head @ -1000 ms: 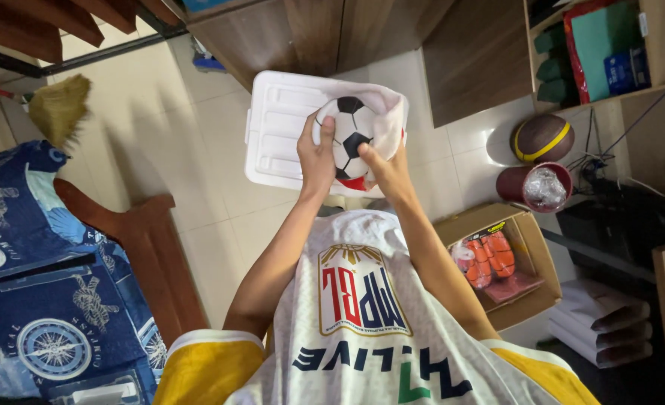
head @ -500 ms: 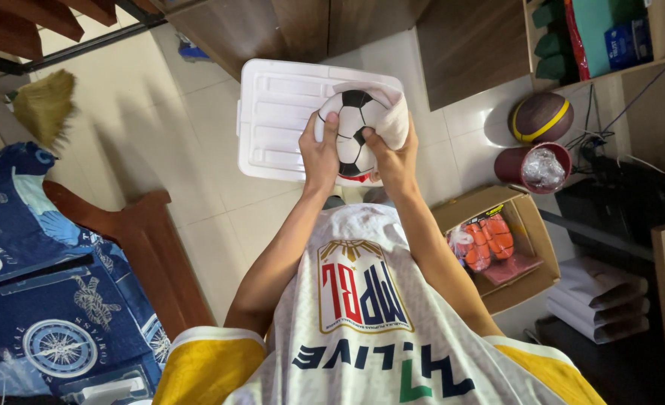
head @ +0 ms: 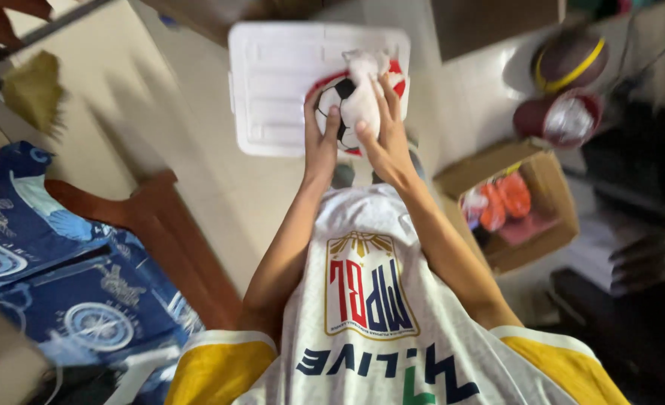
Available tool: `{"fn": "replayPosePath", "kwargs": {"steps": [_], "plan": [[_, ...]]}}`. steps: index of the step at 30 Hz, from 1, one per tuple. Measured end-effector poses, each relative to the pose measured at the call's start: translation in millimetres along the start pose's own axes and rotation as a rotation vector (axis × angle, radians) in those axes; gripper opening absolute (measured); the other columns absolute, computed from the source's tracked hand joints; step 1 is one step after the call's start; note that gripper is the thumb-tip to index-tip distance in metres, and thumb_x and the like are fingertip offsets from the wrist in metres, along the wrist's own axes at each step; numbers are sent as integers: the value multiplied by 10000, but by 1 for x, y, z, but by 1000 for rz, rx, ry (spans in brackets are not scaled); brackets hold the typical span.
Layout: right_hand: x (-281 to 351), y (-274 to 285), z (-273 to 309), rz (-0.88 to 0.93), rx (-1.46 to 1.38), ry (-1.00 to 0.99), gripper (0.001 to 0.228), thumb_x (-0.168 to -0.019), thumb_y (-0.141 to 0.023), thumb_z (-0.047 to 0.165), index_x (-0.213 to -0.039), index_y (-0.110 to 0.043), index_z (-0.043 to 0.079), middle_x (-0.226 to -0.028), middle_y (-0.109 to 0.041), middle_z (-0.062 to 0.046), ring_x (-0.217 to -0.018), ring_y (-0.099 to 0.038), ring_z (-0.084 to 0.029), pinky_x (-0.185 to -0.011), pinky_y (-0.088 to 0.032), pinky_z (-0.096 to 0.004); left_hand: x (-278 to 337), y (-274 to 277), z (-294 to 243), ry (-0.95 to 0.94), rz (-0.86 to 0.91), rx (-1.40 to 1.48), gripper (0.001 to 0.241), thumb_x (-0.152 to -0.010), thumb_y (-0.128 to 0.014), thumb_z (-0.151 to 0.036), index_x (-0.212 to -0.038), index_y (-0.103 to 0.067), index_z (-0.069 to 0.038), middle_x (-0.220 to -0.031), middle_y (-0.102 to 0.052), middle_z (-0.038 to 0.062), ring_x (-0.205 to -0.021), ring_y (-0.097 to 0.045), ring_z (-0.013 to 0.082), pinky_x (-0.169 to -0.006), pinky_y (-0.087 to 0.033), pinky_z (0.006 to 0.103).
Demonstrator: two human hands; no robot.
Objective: The person wipes a white plastic lid with a cloth, then opens a wooden cabinet to retrieve a red bag. They unpack a small soccer ball and a purple ball from the bag, wiping each with the cloth before placing them on the lid.
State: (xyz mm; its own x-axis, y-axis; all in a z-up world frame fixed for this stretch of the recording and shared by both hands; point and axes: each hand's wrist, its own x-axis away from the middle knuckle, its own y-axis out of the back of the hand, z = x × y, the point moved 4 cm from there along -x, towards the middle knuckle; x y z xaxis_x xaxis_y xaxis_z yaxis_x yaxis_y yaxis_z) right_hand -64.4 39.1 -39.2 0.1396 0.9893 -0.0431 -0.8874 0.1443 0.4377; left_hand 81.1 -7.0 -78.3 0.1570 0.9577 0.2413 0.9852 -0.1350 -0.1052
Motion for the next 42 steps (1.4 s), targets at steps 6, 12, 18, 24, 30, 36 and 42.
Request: {"fn": "replayPosePath", "kwargs": {"steps": [6,12,18,24,30,36,42], "plan": [[46,-10,-132,-170,-548,-781,768,-1025,-452,621,-1460,-545,-4,-1478,-599,-207,-1368,-555,-333,-1175,-420,-424,27,-11,25,237,187,147,513,-1076,-579,-297,-1501,-448,-42,-1490,-524,138,-1402,-475,237,-1199,-361,369],[84,3,-190,-168,-1211,-974,804,-936,-502,633,-1497,-470,58,-1421,-589,-169,-1284,-599,-317,-1085,-489,-470,23,-82,60,118,131,16,417,-1138,-549,-277,-1474,-522,-32,-1476,-584,128,-1397,-510,212,-1250,-367,361],[60,58,-205,-105,-801,-817,796,-955,-608,569,-1526,-439,40,-1414,-587,-199,-1265,-627,-333,-1086,-499,-481,-2,-130,36,26,-18,-428,375,-1087,-540,-294,-1373,-587,-57,-1419,-617,128,-1359,-570,234,-1180,-452,344],[28,103,-182,-68,-451,-647,811,-972,-697,518,-1550,-413,24,-1409,-587,-224,-1250,-651,-347,-1087,-507,-490,-7,-157,70,322,-91,150,457,-1102,-576,-272,-1489,-501,-41,-1498,-548,168,-1394,-511,298,-1138,-426,396],[-49,117,-134,279,16,-14,679,-985,-664,461,-1543,-508,108,-1551,-491,-152,-1434,-522,-315,-1200,-447,-377,-4,-147,107,44,-108,-166,553,-987,-681,-251,-1434,-493,16,-1286,-639,143,-1181,-586,270,-1009,-505,424],[-15,61,-232,192,-1198,-880,562,-1128,-517,423,-1548,-484,51,-1589,-563,-108,-1501,-531,-200,-1280,-451,-387,-30,-122,46,-84,-152,-195,503,-908,-818,-153,-1345,-609,-17,-1224,-679,169,-1119,-665,294,-1021,-546,355],[-35,-19,-151,284,-1574,-962,547,-1095,-411,457,-1483,-494,80,-1403,-627,-105,-1273,-621,-259,-1119,-502,-441,-23,-64,44,-434,-382,-546,593,-840,-875,-209,-1321,-589,-13,-1264,-654,181,-1200,-646,345,-1072,-544,415]]}}
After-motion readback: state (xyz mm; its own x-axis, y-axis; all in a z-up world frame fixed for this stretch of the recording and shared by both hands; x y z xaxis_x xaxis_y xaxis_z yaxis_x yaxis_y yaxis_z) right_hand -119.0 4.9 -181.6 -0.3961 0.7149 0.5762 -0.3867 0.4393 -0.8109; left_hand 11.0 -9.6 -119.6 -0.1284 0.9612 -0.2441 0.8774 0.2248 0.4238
